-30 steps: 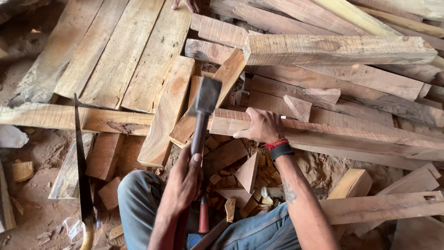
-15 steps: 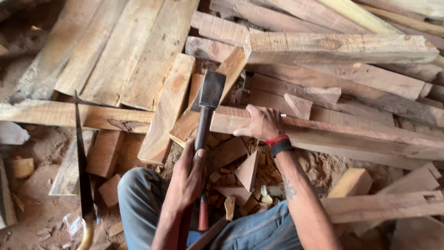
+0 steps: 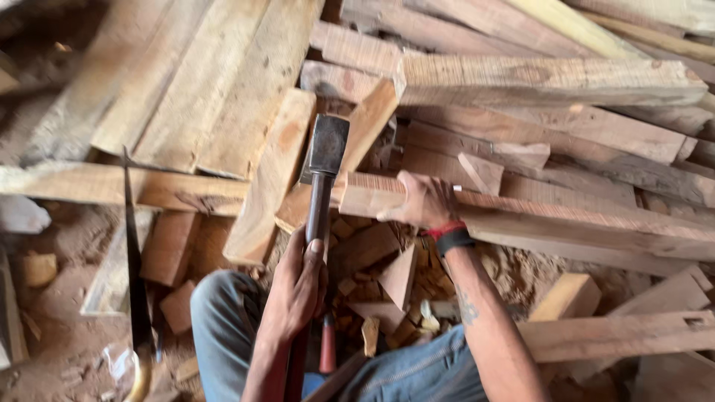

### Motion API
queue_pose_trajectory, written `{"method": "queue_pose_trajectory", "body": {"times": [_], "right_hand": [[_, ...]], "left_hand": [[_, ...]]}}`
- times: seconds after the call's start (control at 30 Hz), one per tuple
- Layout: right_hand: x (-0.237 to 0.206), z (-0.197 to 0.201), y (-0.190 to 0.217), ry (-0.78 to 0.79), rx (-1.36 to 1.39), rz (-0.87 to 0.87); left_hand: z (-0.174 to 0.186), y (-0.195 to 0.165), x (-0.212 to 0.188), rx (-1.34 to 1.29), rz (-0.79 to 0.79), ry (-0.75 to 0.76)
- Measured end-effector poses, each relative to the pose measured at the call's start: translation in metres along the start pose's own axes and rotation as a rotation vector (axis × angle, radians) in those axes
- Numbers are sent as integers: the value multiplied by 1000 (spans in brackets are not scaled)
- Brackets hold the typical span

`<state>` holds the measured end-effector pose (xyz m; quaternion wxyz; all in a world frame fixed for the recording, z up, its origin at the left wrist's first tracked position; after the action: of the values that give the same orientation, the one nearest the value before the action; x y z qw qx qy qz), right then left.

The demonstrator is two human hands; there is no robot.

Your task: The person sits on the floor in a woodworking area and uses a hammer and chisel to shape and split wooden planks. They repeatedly position planks, strike them with the hammer, and separate or trim pieces, handling multiple planks throughout the clip.

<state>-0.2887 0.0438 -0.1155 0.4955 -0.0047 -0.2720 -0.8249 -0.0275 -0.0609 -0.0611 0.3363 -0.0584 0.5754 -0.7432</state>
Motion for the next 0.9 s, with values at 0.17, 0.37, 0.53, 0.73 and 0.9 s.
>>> {"method": "queue_pose_trajectory", "body": {"times": [0.17, 0.37, 0.53, 0.73, 0.9], "right_hand": [[-3, -12, -15, 110, -47, -147], [0, -7, -12, 80, -98, -113], [1, -9, -11, 84, -62, -94], [-4, -9, -12, 64, -49, -86], [1, -11, -14, 85, -111, -113]], "left_hand": [[13, -10, -11, -120, 29, 43], [-15, 1, 2, -22, 37, 103], [-1, -1, 0, -139, 18, 31], [-2, 3, 0, -89, 17, 44], [-18, 9, 3, 9, -28, 43]]}}
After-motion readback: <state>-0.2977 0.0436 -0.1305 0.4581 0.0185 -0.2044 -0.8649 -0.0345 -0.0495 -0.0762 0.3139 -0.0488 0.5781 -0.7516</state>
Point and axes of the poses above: each hand's wrist, its own x-axis towards the middle knuckle, its own z-axis out of the back of the hand, y = z × x, the point moved 10 cm from there along x, towards the middle knuckle, and after that the axes turned 8 degrees about x, right-handed, at the moved point
